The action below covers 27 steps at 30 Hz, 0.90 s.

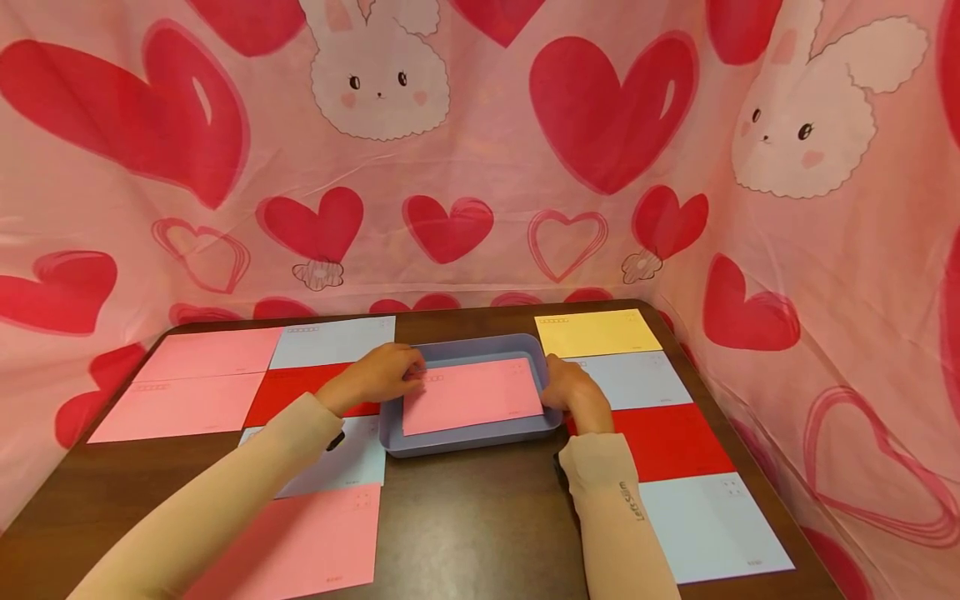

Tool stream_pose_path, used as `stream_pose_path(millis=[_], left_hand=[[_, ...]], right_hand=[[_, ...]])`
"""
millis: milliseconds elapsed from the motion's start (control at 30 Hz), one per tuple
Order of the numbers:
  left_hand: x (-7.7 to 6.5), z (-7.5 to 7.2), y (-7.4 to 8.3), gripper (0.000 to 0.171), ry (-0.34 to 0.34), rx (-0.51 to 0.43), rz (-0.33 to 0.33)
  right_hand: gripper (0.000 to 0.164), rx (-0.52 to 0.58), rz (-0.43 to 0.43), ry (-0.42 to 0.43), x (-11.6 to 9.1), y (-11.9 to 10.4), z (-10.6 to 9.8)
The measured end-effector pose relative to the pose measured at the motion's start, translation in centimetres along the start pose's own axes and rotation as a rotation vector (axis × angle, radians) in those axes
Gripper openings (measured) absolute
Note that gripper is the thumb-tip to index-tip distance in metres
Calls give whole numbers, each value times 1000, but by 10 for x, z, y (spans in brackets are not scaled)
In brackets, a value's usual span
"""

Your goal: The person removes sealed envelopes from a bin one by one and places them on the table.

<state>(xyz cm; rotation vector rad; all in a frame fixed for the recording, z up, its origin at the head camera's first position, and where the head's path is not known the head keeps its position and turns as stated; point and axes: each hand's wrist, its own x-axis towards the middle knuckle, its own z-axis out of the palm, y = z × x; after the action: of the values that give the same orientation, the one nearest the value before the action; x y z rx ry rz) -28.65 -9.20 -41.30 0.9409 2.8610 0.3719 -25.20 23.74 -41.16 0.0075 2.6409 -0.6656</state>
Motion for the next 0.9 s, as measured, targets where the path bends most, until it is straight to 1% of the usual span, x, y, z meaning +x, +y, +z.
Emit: stream_pose_path(millis=[200, 300, 467, 633, 900], left_hand=[[3, 3, 3, 24, -27, -11, -53], [3, 4, 3, 24, -31, -12, -64], [4, 6, 3, 25, -31, -11, -58], [3, 7, 5, 23, -38, -2, -49], [2, 8, 9, 22, -64, -26, -91]], right_hand=[[80, -4, -6, -4, -1, 0, 1], [80, -10, -10, -6, 0, 0, 0], [79, -18, -11, -2, -1, 0, -1], [77, -8, -21, 6, -3, 0, -1], [76, 21, -2, 1, -1, 1, 0]])
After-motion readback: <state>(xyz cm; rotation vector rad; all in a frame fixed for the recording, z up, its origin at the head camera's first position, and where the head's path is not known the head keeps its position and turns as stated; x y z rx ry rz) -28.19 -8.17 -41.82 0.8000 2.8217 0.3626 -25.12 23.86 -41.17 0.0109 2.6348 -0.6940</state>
